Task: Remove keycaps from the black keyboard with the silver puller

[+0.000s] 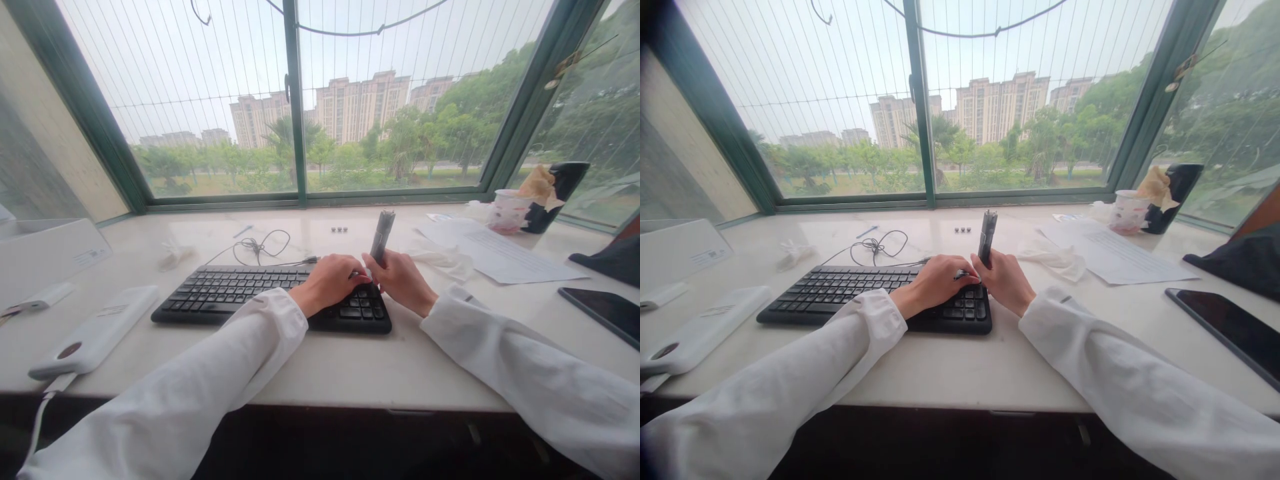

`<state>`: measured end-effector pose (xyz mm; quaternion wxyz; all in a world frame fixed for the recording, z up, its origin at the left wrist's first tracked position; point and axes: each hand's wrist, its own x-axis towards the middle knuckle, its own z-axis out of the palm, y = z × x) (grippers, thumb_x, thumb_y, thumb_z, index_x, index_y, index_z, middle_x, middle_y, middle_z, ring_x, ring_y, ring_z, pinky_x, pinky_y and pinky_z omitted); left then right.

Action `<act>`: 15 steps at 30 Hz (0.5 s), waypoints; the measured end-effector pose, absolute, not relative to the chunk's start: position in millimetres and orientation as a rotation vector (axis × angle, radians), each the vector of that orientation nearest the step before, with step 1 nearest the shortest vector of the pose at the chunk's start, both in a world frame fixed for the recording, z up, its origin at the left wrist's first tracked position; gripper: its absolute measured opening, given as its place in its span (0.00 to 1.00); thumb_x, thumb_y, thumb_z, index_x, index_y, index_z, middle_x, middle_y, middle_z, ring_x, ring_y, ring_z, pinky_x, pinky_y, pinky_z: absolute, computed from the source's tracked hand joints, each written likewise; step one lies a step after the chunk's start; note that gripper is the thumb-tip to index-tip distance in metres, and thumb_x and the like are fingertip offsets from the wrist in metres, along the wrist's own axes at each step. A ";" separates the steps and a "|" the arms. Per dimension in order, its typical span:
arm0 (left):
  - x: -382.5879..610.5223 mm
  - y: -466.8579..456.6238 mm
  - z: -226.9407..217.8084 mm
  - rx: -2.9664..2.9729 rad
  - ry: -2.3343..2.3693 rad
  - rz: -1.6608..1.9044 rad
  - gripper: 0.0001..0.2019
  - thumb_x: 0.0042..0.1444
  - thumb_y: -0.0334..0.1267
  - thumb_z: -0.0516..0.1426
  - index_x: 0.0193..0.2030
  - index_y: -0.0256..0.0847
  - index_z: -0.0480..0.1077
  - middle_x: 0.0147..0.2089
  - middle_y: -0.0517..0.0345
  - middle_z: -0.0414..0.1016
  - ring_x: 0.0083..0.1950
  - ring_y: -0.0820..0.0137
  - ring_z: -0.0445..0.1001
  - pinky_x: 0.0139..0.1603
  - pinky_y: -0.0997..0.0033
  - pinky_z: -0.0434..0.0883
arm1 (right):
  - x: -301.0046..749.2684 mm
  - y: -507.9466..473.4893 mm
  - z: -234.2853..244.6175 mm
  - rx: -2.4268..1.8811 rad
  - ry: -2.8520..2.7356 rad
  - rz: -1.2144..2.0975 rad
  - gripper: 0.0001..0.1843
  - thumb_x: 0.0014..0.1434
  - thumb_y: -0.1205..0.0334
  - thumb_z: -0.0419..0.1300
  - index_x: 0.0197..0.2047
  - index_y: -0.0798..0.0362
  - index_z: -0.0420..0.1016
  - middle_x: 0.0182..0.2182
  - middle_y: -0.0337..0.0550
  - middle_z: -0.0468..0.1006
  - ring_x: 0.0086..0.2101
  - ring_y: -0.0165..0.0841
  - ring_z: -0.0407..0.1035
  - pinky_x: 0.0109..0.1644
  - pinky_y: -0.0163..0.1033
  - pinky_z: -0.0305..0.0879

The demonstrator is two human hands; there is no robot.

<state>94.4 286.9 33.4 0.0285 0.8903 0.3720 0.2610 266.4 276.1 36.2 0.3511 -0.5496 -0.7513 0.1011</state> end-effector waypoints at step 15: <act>93.8 286.2 33.9 2.700 0.977 0.852 0.08 0.60 0.36 0.59 0.42 0.44 0.81 0.41 0.56 0.82 0.41 0.68 0.79 0.46 0.74 0.70 | 265.6 278.6 12.6 -1.349 -1.977 -0.130 0.22 0.67 0.46 0.46 0.34 0.52 0.70 0.23 0.46 0.77 0.24 0.37 0.71 0.28 0.37 0.50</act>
